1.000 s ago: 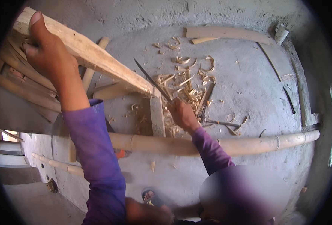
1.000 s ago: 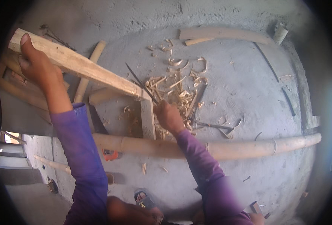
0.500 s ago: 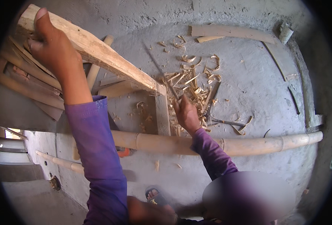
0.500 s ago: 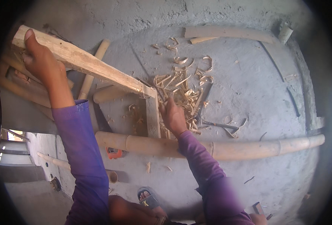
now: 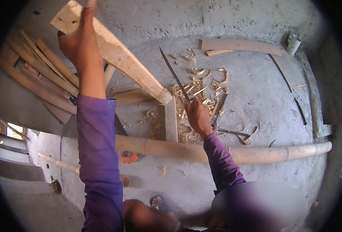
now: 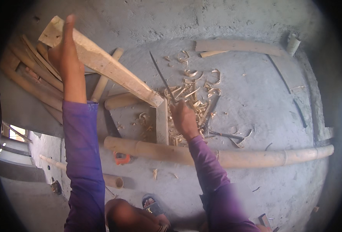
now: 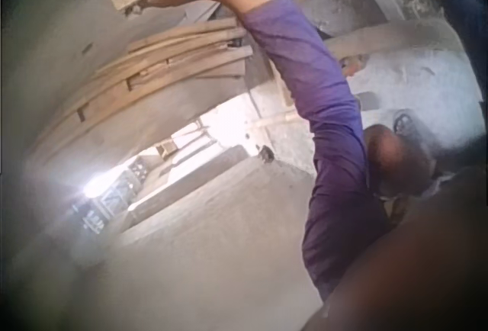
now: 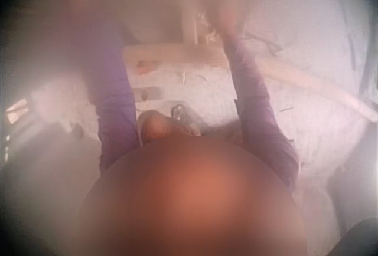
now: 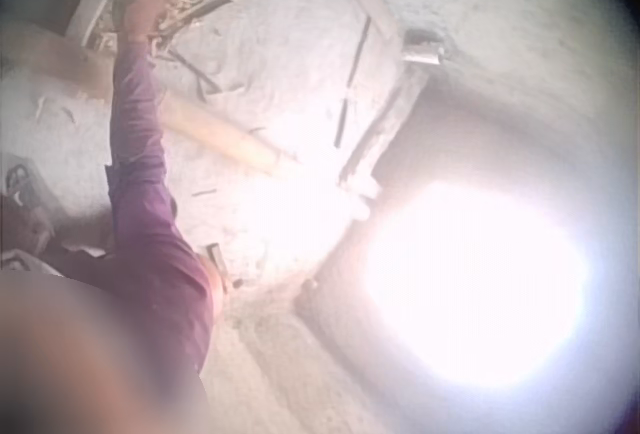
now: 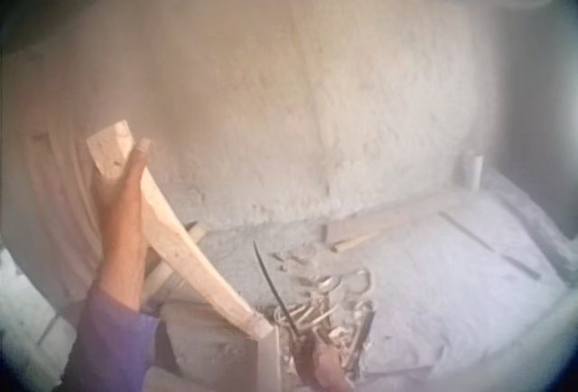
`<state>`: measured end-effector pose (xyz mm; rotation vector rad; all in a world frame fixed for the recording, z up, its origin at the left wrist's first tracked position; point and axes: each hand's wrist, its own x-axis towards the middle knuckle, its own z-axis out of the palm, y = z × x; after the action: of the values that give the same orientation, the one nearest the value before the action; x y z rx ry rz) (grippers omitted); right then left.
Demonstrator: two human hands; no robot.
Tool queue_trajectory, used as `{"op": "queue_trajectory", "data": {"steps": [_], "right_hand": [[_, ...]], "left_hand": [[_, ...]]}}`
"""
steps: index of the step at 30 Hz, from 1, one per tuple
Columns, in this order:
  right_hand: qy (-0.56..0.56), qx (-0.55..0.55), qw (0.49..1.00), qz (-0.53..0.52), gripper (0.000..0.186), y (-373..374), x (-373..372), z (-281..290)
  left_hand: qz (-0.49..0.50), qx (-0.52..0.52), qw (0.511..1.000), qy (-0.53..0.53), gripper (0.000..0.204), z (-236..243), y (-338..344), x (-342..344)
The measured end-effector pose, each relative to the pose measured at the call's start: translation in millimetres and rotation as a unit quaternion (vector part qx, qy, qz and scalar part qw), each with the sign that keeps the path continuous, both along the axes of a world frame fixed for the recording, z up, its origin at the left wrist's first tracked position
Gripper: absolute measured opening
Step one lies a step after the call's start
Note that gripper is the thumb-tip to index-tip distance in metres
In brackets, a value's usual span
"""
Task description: The person uses a knife to carve and shape a piece of wood, removing shavings and refining its edges. They periodically inspect the wood and fit it into a bamboo tube to check alignment.
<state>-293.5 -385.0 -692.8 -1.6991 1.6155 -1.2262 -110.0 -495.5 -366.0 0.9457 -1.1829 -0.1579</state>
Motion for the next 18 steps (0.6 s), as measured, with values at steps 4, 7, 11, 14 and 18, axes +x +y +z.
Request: {"op": "queue_trajectory", "data": {"steps": [4,7,11,14,18], "right_hand": [[-0.093,-0.013,0.996,-0.013,0.03,27,19,27],[-0.122,-0.014,0.992,-0.02,0.028,29,44,19],[-0.057,0.013,0.998,0.007,0.031,11,60,-1],[-0.218,0.23,0.946,0.071,0.033,0,54,1],[-0.173,0.247,0.951,0.065,0.033,2,42,32]], "left_hand": [[-0.081,-0.037,0.993,0.081,0.054,-11,-12,3],[-0.055,-0.019,0.997,0.048,0.049,-13,-19,3],[-0.05,-0.056,0.997,0.011,0.04,-17,-22,1],[-0.044,-0.055,0.997,0.029,0.037,-19,-23,6],[-0.04,-0.102,0.993,0.05,0.034,-20,-30,18]]}}
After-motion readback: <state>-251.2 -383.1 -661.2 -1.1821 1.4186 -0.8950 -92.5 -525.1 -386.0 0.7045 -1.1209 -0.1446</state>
